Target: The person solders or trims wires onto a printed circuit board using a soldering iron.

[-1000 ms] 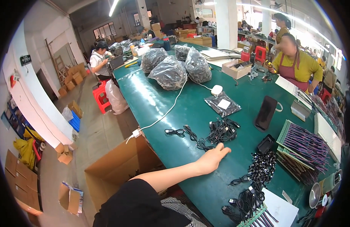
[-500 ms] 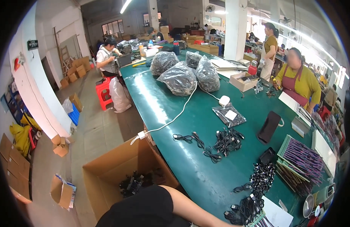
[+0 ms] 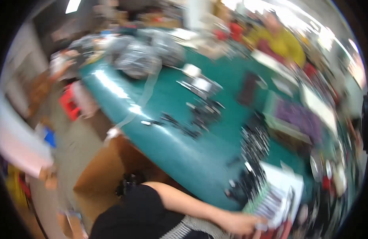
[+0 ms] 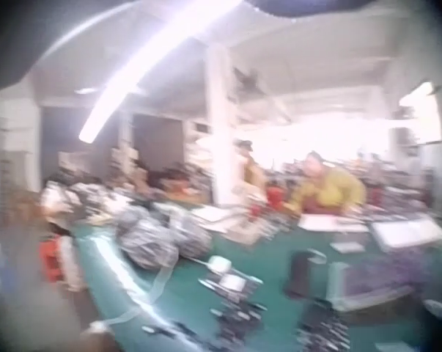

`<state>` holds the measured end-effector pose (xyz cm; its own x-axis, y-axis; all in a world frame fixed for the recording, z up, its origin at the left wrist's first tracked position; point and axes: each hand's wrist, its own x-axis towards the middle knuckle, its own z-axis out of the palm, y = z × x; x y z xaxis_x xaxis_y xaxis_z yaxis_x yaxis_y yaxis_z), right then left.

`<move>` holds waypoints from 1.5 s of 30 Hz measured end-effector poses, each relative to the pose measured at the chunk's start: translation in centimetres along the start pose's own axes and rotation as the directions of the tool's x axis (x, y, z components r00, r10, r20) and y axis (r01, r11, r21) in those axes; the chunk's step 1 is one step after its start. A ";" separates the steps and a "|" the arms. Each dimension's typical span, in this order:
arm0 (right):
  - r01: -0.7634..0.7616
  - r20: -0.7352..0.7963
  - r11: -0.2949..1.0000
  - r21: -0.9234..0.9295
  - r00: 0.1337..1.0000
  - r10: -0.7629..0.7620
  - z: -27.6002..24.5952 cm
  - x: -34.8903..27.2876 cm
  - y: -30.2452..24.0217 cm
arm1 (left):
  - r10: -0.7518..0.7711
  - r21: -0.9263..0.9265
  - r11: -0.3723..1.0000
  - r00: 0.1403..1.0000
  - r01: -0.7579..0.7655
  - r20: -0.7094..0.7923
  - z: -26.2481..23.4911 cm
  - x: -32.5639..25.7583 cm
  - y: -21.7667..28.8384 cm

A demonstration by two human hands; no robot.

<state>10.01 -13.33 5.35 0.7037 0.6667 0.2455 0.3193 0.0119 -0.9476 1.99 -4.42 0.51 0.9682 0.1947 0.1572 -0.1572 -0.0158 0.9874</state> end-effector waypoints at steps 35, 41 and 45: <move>-0.045 0.253 0.998 0.048 0.967 0.031 -2.8 -1.6 2.5 | -0.357 -0.009 0.934 0.934 0.357 -0.011 -2.7 -2.1 3.8; -0.230 0.219 0.910 0.346 0.963 0.160 -2.2 -1.6 2.4 | -0.391 -0.284 0.882 0.920 0.376 0.003 -2.9 -2.3 3.4; -0.208 0.247 0.919 0.335 0.961 0.127 -1.9 -2.1 3.2 | -0.398 -0.311 0.871 0.917 0.380 0.004 -3.0 -2.4 3.4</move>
<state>10.76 -16.09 2.18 0.5598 0.8261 0.0649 -0.0653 0.1220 -0.9904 -1.42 -2.04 3.43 0.9515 0.1806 -0.2489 0.1701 0.3653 0.9152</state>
